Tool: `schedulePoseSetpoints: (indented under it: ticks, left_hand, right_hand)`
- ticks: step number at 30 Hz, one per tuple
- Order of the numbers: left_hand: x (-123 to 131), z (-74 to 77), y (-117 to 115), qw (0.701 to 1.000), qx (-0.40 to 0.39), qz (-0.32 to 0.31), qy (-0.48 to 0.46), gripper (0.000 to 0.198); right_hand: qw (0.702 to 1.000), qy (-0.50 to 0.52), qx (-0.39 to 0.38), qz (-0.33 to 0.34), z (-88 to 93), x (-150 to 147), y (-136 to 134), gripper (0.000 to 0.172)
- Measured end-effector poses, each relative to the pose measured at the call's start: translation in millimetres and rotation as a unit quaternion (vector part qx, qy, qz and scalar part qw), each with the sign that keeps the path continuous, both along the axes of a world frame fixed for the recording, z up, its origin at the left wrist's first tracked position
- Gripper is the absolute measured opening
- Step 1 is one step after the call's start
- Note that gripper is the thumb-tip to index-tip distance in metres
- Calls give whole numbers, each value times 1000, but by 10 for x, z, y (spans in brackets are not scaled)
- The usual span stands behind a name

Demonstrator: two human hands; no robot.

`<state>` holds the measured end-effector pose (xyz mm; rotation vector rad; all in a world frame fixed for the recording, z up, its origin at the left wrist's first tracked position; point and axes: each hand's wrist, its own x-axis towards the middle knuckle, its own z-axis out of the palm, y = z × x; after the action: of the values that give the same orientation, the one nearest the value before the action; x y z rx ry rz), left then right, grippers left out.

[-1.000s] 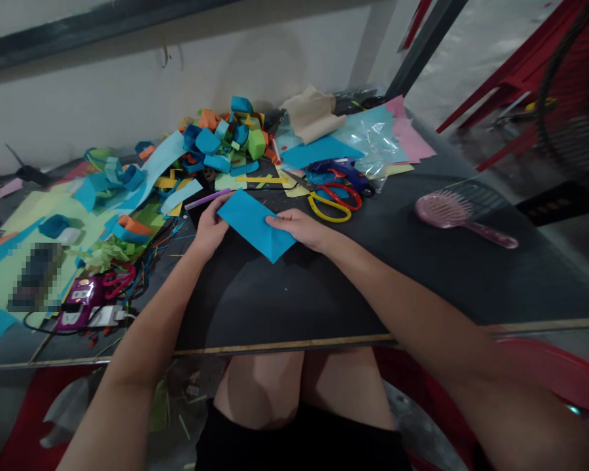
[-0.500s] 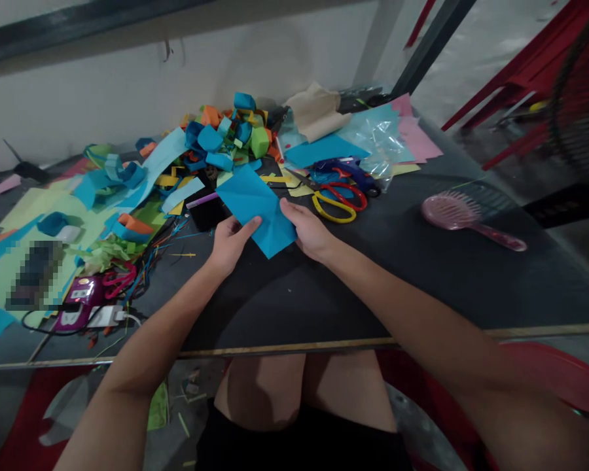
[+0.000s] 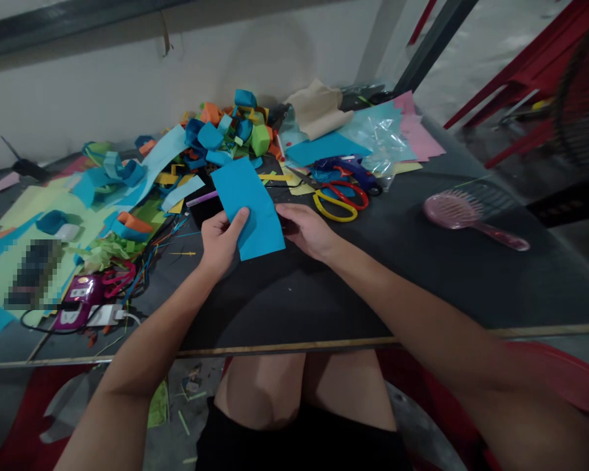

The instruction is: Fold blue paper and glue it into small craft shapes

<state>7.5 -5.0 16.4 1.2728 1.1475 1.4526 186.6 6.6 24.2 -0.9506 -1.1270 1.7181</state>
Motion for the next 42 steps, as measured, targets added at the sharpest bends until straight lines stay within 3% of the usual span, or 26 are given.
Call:
schedulePoseSetpoints:
  ticks: [4, 9, 13, 17, 21, 31, 35, 42]
  left_hand:
    - [-13, 39, -16, 999, 28, 19, 31, 42]
    - [23, 56, -9, 1000, -21, -8, -1, 43]
    - [58, 31, -10, 999, -42, -24, -17, 44]
    - [49, 3, -4, 1000, -7, 18, 4, 48]
    - [56, 2, -1, 1000, 0, 20, 0, 53]
    - [89, 37, -34, 1000, 5, -18, 10, 52]
    - [113, 65, -47, 1000, -10, -22, 6, 57]
    - [141, 85, -61, 999, -35, -37, -5, 56]
  right_hand:
    - [999, 0, 41, 0, 10, 3, -8, 41]
    - [980, -71, 164, -90, 46, 12, -18, 45]
    - [961, -133, 204, -133, 63, 17, -55, 42]
    - [901, -217, 326, -187, 75, 36, -111, 26]
    - [838, -318, 417, -154, 71, 57, -140, 24]
    - [784, -358, 487, -139, -21, 97, -124, 27]
    - [740, -413, 516, -127, -20, 107, -130, 28]
    - [667, -481, 542, -170, 26, 51, -118, 22]
